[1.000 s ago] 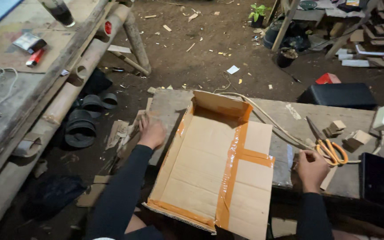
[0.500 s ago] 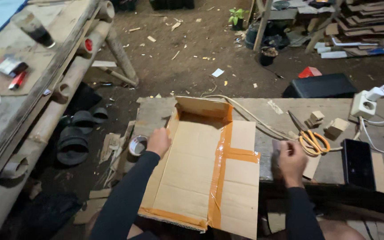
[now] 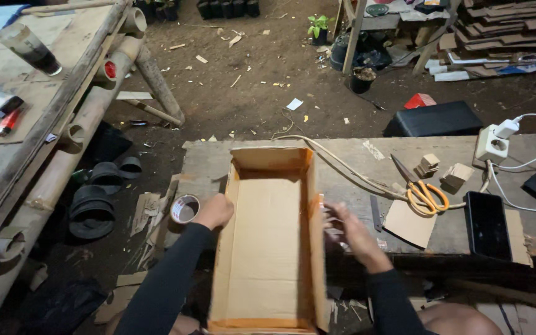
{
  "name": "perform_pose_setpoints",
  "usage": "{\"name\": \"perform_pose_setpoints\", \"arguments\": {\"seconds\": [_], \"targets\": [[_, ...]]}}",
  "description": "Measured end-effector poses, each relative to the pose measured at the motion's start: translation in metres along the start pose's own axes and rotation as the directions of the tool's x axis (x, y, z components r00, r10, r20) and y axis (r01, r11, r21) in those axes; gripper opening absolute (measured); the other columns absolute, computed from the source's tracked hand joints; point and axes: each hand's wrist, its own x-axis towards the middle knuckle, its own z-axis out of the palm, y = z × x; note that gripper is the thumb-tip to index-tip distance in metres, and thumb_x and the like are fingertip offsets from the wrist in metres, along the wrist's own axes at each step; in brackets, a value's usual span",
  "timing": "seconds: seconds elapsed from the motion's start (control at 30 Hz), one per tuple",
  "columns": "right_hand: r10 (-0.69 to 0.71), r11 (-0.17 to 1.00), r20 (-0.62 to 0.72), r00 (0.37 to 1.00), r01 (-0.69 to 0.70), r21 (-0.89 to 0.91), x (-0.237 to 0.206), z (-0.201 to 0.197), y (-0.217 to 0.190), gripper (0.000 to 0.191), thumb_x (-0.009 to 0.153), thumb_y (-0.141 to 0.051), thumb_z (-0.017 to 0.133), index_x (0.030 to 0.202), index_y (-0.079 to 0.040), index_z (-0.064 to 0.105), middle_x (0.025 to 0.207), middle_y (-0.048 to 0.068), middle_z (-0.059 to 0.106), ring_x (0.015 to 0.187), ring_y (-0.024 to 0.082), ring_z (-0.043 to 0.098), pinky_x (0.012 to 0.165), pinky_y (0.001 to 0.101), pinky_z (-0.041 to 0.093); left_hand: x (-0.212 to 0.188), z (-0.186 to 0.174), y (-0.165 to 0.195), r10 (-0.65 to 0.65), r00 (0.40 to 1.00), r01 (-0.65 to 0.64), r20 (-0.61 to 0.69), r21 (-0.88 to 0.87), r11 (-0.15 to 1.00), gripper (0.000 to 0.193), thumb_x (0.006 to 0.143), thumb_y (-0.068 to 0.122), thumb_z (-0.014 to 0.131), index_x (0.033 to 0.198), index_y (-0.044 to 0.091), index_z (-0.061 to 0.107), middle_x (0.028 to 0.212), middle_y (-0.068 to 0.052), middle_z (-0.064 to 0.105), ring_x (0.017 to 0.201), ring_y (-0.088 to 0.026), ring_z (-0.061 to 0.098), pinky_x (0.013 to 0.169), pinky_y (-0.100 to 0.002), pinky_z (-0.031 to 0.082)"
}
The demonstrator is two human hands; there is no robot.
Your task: The person tapes a cardboard box with orange packing tape. They fold the flaps, apply tape along the seams, and rotate the box to seal multiple edges. The box remains on a wooden workbench throughout.
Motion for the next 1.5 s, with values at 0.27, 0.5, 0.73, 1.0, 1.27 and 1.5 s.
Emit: {"name": "perform_pose_setpoints", "arguments": {"seconds": [0.27,0.5,0.73,1.0,1.27,1.5], "targets": [[-0.103,0.911,-0.051,0.993,0.074,-0.406,-0.017,0.036,-0.028,0.067,0.093,-0.041,0.066,0.149,-0.007,0.054,0.118,0.013,0.063,0.099,0.02,0.058,0.078,0.0335,0.05,-0.026,-0.003,-0.01,0.26,0.928,-0.282,0.269,0.046,0.958,0.053,0.089,0.051,0.061,0.099,0.001,0.075,0.098,-0.026,0.073,0.094,-0.044,0.071,0.084,-0.05,0.056],[-0.113,0.879,0.123,0.986,0.157,-0.451,-0.047,0.035,-0.047,0.08,0.083,-0.035,0.076,0.149,-0.003,0.044,0.146,0.013,0.058,0.133,0.024,0.057,0.107,0.0373,0.047,-0.101,-0.035,0.067,0.229,0.973,-0.208,0.011,0.466,0.86,0.041,0.09,0.048,0.063,0.084,0.009,0.076,0.089,-0.015,0.075,0.083,-0.036,0.073,0.068,-0.052,0.058],[-0.127,0.915,0.049,0.991,0.136,-0.381,-0.064,0.036,-0.023,0.072,0.093,-0.034,0.067,0.151,0.002,0.044,0.154,0.016,0.053,0.146,0.024,0.045,0.117,0.0356,0.033,-0.099,0.015,0.144,0.542,0.753,-0.572,0.373,-0.035,0.819,0.057,0.107,0.042,0.039,0.09,-0.002,0.071,0.089,-0.029,0.069,0.086,-0.045,0.069,0.088,-0.053,0.053],[-0.079,0.944,-0.044,0.996,0.06,-0.326,-0.088,0.006,0.04,0.06,0.093,-0.019,0.064,0.149,-0.002,0.049,0.138,0.015,0.064,0.123,0.021,0.057,0.106,0.0344,0.045,-0.07,0.089,0.136,0.609,0.793,-0.581,-0.019,0.278,0.765,0.063,0.076,0.024,0.07,0.131,-0.005,0.054,0.144,-0.025,0.049,0.133,-0.043,0.048,0.098,-0.055,0.048],[-0.098,0.96,0.04,0.994,0.105,-0.258,-0.089,-0.02,0.056,0.063,0.094,-0.01,0.055,0.154,-0.004,0.038,0.149,0.012,0.055,0.134,0.019,0.049,0.111,0.0308,0.038,-0.023,0.036,0.176,0.667,0.603,-0.505,-0.438,0.438,0.744,0.052,0.089,0.008,0.059,0.14,-0.001,0.054,0.141,-0.023,0.053,0.133,-0.042,0.049,0.104,-0.049,0.045],[-0.16,0.858,0.061,0.985,0.17,-0.485,-0.082,0.007,0.049,0.071,0.095,-0.011,0.057,0.157,0.001,0.026,0.165,0.015,0.034,0.153,0.021,0.029,0.121,0.0318,0.022,0.056,-0.025,0.211,0.717,0.609,-0.508,-0.339,0.528,0.681,0.031,0.083,0.013,0.062,0.113,0.011,0.071,0.112,-0.013,0.071,0.115,-0.036,0.065,0.099,-0.056,0.047]]}}
